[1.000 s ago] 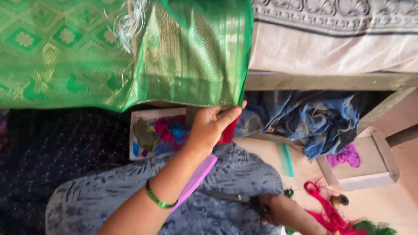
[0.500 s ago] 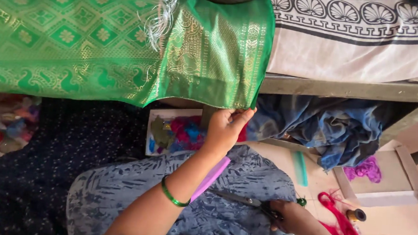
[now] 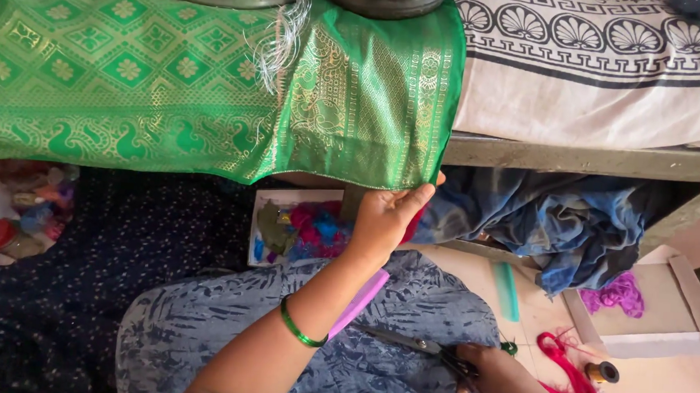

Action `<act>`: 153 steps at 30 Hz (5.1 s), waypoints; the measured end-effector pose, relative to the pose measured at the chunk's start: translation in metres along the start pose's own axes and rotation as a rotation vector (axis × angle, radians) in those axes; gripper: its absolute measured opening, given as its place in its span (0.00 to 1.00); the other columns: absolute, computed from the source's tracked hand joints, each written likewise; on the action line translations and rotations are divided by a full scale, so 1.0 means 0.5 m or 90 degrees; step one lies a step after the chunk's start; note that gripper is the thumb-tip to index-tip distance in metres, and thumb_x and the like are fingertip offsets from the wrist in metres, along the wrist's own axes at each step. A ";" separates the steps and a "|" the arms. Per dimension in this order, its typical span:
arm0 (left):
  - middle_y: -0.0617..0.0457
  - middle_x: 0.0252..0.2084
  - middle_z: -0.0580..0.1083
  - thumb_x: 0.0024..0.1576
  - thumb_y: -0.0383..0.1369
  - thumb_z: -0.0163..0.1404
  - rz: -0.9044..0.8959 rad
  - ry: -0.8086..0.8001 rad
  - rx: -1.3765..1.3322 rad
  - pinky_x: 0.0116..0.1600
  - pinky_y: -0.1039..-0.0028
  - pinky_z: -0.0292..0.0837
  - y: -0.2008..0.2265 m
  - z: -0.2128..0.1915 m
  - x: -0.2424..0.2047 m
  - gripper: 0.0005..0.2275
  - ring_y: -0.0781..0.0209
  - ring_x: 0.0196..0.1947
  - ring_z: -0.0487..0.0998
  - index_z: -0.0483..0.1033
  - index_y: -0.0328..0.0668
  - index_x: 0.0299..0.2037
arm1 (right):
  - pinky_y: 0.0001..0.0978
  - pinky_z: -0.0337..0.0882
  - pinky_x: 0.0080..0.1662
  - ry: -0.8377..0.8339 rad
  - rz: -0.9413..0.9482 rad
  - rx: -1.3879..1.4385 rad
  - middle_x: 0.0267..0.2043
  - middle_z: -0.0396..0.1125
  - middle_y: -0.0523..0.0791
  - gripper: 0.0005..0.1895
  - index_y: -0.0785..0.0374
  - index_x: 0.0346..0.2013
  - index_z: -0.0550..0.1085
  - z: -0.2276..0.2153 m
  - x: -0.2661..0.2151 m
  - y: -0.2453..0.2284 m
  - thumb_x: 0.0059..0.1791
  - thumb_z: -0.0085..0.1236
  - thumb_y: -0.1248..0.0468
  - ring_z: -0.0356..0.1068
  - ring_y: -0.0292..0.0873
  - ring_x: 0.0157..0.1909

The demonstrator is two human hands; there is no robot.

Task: Sewing decorative tassels onto the border of a green silk saree.

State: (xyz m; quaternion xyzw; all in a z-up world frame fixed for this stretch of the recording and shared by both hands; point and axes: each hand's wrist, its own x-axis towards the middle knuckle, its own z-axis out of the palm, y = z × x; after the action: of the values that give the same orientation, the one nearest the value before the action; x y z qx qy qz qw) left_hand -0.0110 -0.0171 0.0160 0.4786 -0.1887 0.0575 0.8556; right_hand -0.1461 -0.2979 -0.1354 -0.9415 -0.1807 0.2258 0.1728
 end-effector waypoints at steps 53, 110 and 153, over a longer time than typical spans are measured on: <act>0.43 0.39 0.82 0.63 0.26 0.51 -0.064 0.061 0.023 0.48 0.75 0.77 -0.133 -0.058 -0.036 0.08 0.60 0.40 0.84 0.80 0.27 0.41 | 0.49 0.67 0.33 0.079 -0.065 -0.195 0.24 0.68 0.53 0.29 0.64 0.36 0.69 -0.557 -0.012 -0.279 0.37 0.71 0.47 0.71 0.59 0.30; 0.41 0.38 0.80 0.65 0.31 0.46 -0.316 -0.020 -0.155 0.47 0.65 0.78 0.220 -0.151 -0.106 0.09 0.52 0.37 0.82 0.76 0.31 0.43 | 0.33 0.73 0.45 -0.240 -0.201 1.112 0.46 0.73 0.49 0.20 0.69 0.61 0.68 0.003 0.209 -0.232 0.54 0.51 0.68 0.74 0.42 0.42; 0.37 0.51 0.77 0.58 0.30 0.48 -0.220 -0.193 0.505 0.57 0.62 0.75 0.023 -0.199 -0.168 0.25 0.47 0.52 0.81 0.64 0.43 0.69 | 0.41 0.82 0.31 0.421 -0.245 0.676 0.34 0.78 0.53 0.06 0.68 0.39 0.68 -0.186 0.172 -0.379 0.53 0.49 0.66 0.80 0.52 0.30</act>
State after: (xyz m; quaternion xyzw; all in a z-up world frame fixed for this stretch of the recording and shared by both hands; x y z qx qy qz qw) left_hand -0.0652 0.0797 -0.0533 0.7966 -0.1921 -0.0891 0.5663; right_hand -0.0789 -0.1188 -0.0115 -0.6989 -0.1476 -0.0521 0.6978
